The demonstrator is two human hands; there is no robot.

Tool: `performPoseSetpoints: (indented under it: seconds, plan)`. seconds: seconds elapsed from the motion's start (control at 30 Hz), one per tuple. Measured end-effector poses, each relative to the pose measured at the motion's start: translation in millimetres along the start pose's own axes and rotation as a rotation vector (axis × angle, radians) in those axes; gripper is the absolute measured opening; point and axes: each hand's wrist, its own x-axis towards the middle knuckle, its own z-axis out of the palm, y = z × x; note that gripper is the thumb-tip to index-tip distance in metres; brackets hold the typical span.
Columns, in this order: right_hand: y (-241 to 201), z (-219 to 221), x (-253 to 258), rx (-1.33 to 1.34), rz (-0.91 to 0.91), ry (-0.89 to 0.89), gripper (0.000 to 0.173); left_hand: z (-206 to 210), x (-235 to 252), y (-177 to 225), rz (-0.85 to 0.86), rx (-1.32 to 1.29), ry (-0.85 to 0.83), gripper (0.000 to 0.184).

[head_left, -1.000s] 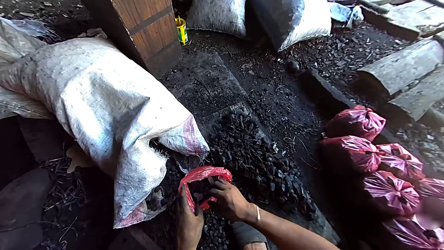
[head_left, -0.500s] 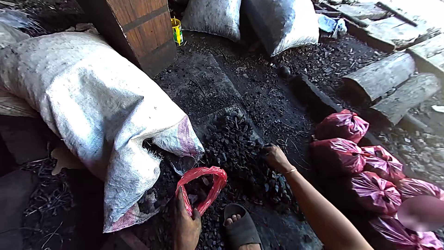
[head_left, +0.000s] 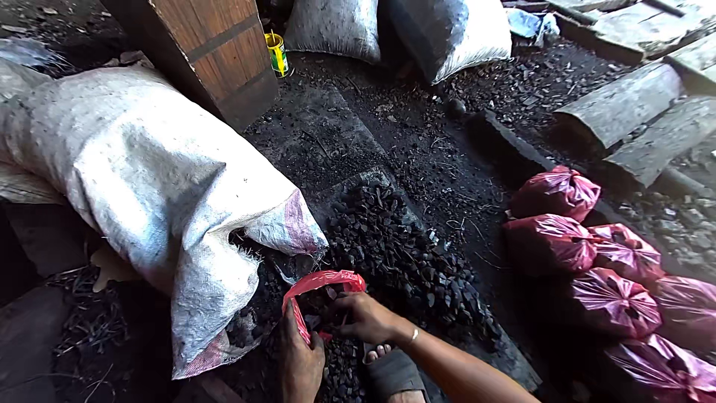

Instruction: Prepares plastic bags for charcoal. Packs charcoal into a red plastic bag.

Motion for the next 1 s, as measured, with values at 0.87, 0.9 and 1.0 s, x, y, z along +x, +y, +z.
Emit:
performPoseSetpoints:
  seconds: [0.87, 0.9, 1.0]
  plan:
    - [69.6, -144.7, -75.3, -0.610, 0.601, 0.705, 0.029, 0.3, -1.8, -0.3, 0.023, 0.006, -0.006, 0.097]
    - [83.9, -163.4, -89.4, -0.618, 0.682, 0.705, 0.028, 0.0, -3.2, -1.9, 0.029, 0.006, -0.002, 0.096]
    - [113.7, -199.2, -122.0, -0.591, 0.871, 0.568, 0.028, 1.7, -4.6, -6.3, 0.031, 0.007, -0.001, 0.098]
